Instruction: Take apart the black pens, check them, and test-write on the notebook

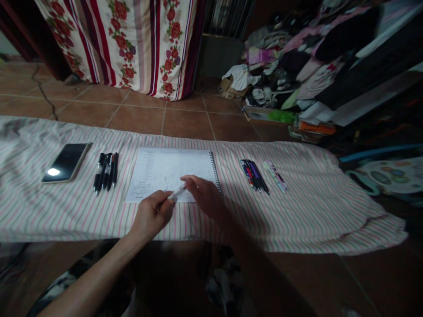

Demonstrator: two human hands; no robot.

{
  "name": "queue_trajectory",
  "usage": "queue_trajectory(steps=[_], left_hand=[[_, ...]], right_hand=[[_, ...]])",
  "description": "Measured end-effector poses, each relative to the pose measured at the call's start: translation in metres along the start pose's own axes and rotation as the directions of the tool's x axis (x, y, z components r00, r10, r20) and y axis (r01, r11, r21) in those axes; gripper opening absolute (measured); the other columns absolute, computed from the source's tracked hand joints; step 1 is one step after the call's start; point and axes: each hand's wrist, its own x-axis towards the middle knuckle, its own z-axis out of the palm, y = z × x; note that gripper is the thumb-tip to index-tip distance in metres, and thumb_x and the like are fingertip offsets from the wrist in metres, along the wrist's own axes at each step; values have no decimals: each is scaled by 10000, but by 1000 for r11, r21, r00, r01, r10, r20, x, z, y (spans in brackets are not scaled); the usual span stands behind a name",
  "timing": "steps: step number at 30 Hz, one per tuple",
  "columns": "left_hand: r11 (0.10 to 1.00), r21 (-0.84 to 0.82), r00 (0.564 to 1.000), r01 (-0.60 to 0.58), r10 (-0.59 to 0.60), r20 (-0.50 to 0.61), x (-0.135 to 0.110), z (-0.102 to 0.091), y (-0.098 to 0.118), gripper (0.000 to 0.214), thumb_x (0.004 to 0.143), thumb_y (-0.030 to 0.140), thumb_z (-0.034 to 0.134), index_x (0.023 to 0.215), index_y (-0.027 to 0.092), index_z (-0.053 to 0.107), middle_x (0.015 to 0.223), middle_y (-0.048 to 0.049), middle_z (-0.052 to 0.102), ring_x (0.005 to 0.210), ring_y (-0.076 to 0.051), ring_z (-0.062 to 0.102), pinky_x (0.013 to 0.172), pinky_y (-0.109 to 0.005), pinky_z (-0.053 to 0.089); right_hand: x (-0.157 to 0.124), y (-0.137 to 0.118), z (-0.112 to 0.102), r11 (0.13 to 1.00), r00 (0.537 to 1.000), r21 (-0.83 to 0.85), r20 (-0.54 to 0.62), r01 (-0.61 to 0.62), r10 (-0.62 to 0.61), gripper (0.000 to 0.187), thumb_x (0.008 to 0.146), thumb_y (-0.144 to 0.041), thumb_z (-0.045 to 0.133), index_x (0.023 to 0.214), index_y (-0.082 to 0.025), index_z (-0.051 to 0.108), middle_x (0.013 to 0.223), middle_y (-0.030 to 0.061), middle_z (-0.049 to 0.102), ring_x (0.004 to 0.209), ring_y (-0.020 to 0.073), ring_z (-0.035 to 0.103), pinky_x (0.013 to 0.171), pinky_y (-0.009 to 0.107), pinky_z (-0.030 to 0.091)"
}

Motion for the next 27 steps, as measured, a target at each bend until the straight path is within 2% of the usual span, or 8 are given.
queue_trajectory(steps=[3,7,13,17,20,22,25,27], left_hand=[[998,-44,998,55,-56,-11,2,-1,-3,261,833,338,478,902,183,676,686,-15,622,677,-154,579,616,-262,441],[998,-35,999,51,-51,-9,2,-3,-4,253,825,329,481,889,188,681,679,-13,622,658,-149,573,609,-264,434],[995,93,999,-46,47,-5,0,-5,2,256,852,300,441,917,192,664,714,-24,620,696,-154,585,635,-263,439],[962,216,985,-168,172,2,-2,-5,8,291,864,282,387,934,189,654,724,-37,612,692,-155,582,628,-254,446],[949,252,981,-187,193,-1,-1,-4,8,305,860,279,379,943,182,655,723,-43,613,679,-156,577,622,-255,447],[965,219,989,-146,151,-7,0,-4,6,286,853,277,399,942,188,656,728,-39,623,688,-157,583,630,-259,447],[994,102,999,-30,32,-15,1,-2,1,259,843,288,436,929,186,658,730,-30,637,699,-160,596,632,-260,447],[998,37,999,41,-41,-10,1,-2,-1,258,840,309,451,917,178,659,715,-24,634,684,-158,596,623,-258,446]], right_hand=[[2,3,0,979,1000,201,-13,-15,18,252,862,-336,478,1026,-214,625,865,29,684,786,142,622,688,255,460],[4,6,2,969,1000,246,-13,27,-24,135,809,-244,551,865,-218,671,831,18,680,789,138,614,718,262,461],[4,4,2,994,997,77,23,75,-77,113,812,-249,559,777,-184,644,738,15,635,662,121,542,666,257,418],[3,5,5,988,993,-115,59,107,-100,252,853,-284,488,640,-180,576,625,4,554,621,129,482,627,268,366],[1,4,8,980,997,-186,51,72,-64,343,875,-324,450,580,-182,552,570,5,527,602,134,482,621,274,358],[0,2,9,993,999,-108,21,39,-37,314,872,-343,458,641,-183,600,615,14,577,638,138,525,643,270,385],[0,1,7,985,1000,170,-19,2,1,205,851,-313,489,902,-204,655,798,23,663,742,135,593,689,254,439],[1,1,6,957,999,289,-37,2,9,192,828,-270,515,940,-215,661,859,26,677,795,134,609,717,252,456]])
